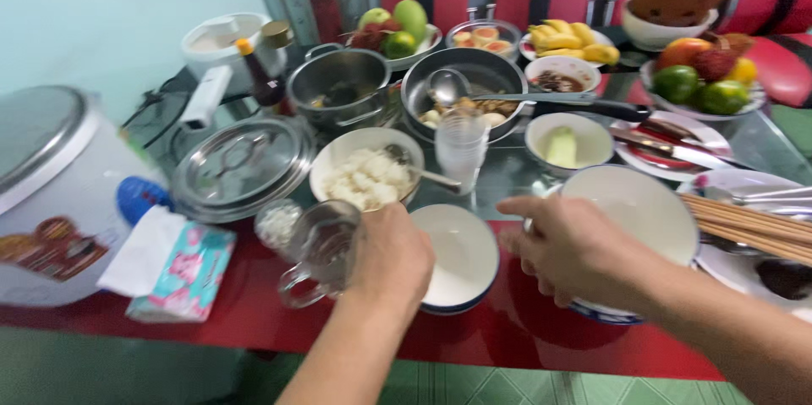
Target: The person organizes tableware on a dining table. They separate and stack spoons, forks, and chopsticks, then stack plastic cups and ceramic bowls. The person also arranges chopsticks and spoons on a plate.
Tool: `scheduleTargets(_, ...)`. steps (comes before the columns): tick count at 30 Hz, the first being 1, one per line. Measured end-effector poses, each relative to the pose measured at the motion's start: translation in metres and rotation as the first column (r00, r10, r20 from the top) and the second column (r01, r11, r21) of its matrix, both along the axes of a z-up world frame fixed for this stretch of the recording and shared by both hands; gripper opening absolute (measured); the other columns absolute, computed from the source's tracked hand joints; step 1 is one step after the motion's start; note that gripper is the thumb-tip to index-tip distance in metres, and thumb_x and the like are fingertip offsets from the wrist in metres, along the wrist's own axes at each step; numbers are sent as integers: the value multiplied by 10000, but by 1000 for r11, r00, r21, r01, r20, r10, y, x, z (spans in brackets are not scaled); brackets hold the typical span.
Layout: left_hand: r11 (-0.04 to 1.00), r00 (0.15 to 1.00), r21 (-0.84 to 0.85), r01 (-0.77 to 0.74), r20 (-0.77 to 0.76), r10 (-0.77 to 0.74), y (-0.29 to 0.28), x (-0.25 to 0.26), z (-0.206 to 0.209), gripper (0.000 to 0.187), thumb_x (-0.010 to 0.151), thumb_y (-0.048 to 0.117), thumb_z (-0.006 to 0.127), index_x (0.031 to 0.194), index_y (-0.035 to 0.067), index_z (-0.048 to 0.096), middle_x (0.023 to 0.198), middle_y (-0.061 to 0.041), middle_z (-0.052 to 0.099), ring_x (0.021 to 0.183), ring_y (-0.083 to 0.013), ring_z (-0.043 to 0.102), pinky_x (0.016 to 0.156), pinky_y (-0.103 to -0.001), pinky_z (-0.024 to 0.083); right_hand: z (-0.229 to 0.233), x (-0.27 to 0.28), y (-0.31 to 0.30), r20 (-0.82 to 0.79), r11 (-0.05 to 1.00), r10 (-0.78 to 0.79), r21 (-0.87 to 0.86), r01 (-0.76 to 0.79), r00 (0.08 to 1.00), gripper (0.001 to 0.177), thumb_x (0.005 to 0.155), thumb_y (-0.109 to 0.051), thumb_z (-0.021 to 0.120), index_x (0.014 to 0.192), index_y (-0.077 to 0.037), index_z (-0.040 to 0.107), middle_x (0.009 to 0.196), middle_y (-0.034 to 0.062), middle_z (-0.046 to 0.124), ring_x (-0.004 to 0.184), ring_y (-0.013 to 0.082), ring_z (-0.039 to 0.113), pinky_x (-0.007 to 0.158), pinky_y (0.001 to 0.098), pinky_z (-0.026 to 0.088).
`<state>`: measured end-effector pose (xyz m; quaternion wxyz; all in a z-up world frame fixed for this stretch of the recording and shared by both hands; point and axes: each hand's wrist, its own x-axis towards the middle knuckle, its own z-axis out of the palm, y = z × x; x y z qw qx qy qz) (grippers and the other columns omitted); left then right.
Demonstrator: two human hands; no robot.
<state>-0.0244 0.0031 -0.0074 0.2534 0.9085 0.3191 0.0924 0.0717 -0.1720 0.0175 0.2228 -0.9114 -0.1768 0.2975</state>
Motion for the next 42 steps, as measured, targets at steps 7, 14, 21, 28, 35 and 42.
scheduleTargets(7,996,998,-88,-28,-64,23,-1,-29,-25,211,863,34,599,1023,-27,724,1034,-290,712,1028,-416,709,901,-483,574,-34,-23,37,262,981,192,-85,-176,946,557,1005,-249,546,1493,-49,365,942,226,769,693,315,755,774,444,591)
scheduleTargets(14,954,997,-289,-76,-35,69,3,-29,-31,224,872,21,570,1050,-51,687,1088,-308,693,1080,-436,679,947,-480,556,-18,-34,44,60,998,-39,59,35,997,575,996,-135,550,1540,-125,366,919,188,748,565,285,745,589,400,635)
scheduleTargets(21,981,995,-194,30,99,-11,11,-38,5,207,825,36,587,926,-80,725,938,-338,708,962,-442,720,926,-474,565,14,-40,40,-31,982,-134,133,137,990,433,1004,-144,569,1435,-129,527,792,194,738,532,223,675,472,368,566)
scheduleTargets(28,985,955,-74,158,267,-133,-1,-18,50,215,791,79,616,857,-109,694,855,-352,689,898,-463,715,878,-484,574,43,-19,13,55,965,-226,147,216,972,551,1018,-114,585,1552,-202,486,742,180,716,531,209,622,452,356,549)
scheduleTargets(35,960,878,-69,272,425,-219,-55,38,60,214,789,96,619,891,-67,714,864,-342,696,906,-467,705,877,-501,553,61,13,-51,163,920,-364,216,326,917,468,1022,-136,611,1486,-182,574,714,176,682,547,225,620,462,397,521)
scheduleTargets(42,914,907,-177,364,288,-306,-95,64,48,211,817,71,610,902,-92,712,867,-331,707,894,-428,740,870,-448,591,43,28,-96,124,900,-418,192,391,900,430,1020,-146,620,1450,-162,608,682,171,675,536,229,594,476,399,502)
